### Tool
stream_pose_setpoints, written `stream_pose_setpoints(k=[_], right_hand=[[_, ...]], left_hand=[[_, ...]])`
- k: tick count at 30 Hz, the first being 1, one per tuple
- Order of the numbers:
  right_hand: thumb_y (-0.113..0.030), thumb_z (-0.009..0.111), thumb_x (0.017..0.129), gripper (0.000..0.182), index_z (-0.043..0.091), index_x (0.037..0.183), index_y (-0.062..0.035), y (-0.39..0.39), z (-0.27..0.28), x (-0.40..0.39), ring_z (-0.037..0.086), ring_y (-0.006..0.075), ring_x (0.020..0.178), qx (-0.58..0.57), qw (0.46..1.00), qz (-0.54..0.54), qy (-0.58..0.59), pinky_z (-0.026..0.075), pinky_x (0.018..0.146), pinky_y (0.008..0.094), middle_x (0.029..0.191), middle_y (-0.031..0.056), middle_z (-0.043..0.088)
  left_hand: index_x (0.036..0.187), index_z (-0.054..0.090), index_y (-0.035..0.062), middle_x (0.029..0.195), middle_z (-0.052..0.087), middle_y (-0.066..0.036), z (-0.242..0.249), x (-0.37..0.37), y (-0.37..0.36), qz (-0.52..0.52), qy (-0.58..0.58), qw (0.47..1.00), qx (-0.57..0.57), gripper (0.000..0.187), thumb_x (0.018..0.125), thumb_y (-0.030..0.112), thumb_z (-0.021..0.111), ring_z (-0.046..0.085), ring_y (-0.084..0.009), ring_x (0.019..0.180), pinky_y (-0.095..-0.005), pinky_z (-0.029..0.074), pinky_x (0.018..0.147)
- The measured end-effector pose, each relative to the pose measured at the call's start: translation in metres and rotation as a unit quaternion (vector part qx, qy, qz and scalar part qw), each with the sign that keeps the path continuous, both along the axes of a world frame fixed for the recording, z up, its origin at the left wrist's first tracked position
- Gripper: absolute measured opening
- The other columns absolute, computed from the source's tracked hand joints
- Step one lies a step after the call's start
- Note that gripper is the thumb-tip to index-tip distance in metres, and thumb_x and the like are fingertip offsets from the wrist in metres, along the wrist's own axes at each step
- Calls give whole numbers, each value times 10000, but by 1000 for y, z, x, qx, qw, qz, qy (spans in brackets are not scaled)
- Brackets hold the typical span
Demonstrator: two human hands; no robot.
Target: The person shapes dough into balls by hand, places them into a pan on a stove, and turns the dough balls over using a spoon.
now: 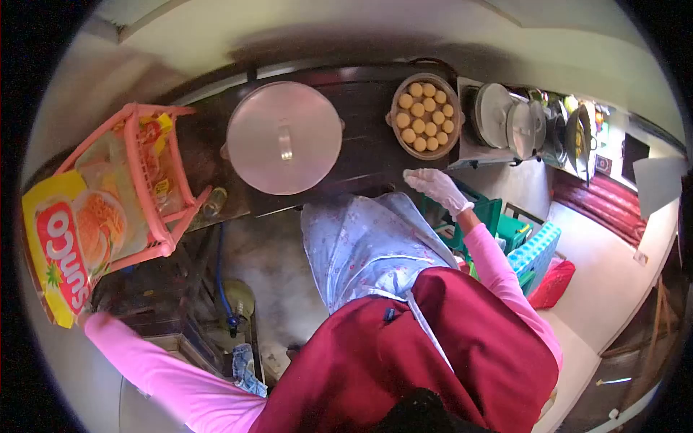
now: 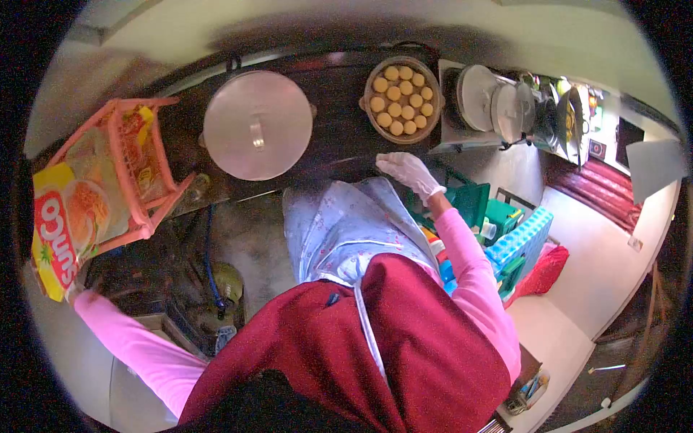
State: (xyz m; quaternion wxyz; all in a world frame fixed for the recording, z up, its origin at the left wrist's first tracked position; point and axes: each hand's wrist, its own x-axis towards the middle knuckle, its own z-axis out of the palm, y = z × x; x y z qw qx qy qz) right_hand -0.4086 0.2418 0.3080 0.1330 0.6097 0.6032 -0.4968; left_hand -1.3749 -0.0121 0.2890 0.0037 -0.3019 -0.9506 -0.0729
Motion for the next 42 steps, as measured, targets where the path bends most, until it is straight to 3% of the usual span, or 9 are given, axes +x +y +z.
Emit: stream_pose_setpoints(k=[9, 10, 12, 13, 15, 19, 21, 30, 42], right_hand=[[-422, 543, 976, 491, 635, 1267, -37, -22, -14, -6, 632, 315, 1122, 69, 979, 163, 106, 481, 972, 374, 1229, 165, 663], [-416, 519, 982, 470, 647, 1255, -55, -28, -49, 9, 617, 321, 1153, 225, 888, 363, 170, 474, 998, 388, 1243, 165, 655], [-428, 529, 973, 477, 648, 1261, -66, -21, -9, -36, 609, 319, 1171, 73, 968, 155, 183, 470, 1009, 389, 1253, 157, 652], [-444, 538, 968, 495, 648, 1264, -63, -18, 3, -49, 612, 304, 1174, 50, 962, 112, 242, 462, 1020, 380, 1254, 153, 656], [-442, 563, 966, 523, 610, 1317, -56, -14, 21, -64, 588, 279, 1215, 22, 931, 74, 356, 441, 1041, 362, 1315, 143, 625], [-374, 613, 965, 652, 393, 1500, -73, -19, 31, -27, 553, 163, 1207, -98, 864, -33, 493, 418, 1046, 314, 1327, 109, 609], [-345, 576, 986, 630, 368, 1510, -64, -10, 18, 19, 560, 134, 1162, -21, 912, 0, 410, 451, 985, 284, 1331, 89, 601], [-246, 688, 916, 413, 630, 1260, -26, 37, -24, 167, 418, 10, 493, -29, 866, -389, 312, 297, 438, 162, 674, -36, 597], [-267, 638, 952, 424, 644, 1235, 50, 104, -93, 161, 630, 179, 998, 287, 902, -257, 196, 456, 913, 281, 1134, 136, 699]], left_hand=[[1059, 647, -147, 965, 678, -207, 149, 191, -101, 148, 28, 911, 385, 344, 959, 126, 464, 662, -260, 904, -384, 545, 875], [1053, 650, -151, 958, 681, -207, 161, 250, -97, 121, 18, 916, 382, 345, 959, 125, 465, 664, -258, 898, -382, 546, 873], [1108, 648, -130, 1012, 683, -216, 183, 460, 1, -58, 19, 956, 287, 311, 962, 83, 475, 665, -241, 895, -369, 552, 840], [1086, 666, -81, 1023, 688, -151, 168, 512, 28, -7, -225, 836, 500, 205, 953, 10, 539, 657, -212, 871, -334, 558, 782], [1094, 694, -1, 1024, 697, -93, 135, 645, 77, -77, -101, 975, 181, 203, 968, 20, 536, 637, -169, 916, -300, 525, 796], [1101, 683, 13, 1031, 695, -76, 35, 830, 129, -184, -279, 904, 267, 200, 984, 96, 543, 639, -171, 965, -310, 501, 885], [1185, 643, -13, 1116, 674, -92, 8, 903, 152, 172, -705, 458, 513, 252, 984, 112, 556, 626, -157, 1023, -281, 482, 928], [1177, 658, -8, 1025, 702, -76, -46, 998, 233, 91, -737, 628, 233, 358, 966, 280, 628, 657, -157, 901, -292, 556, 777], [1360, 512, -59, 1249, 568, -64, -160, 988, 341, -87, -618, 699, 349, 475, 936, 137, 599, 548, -131, 975, -276, 483, 828]])
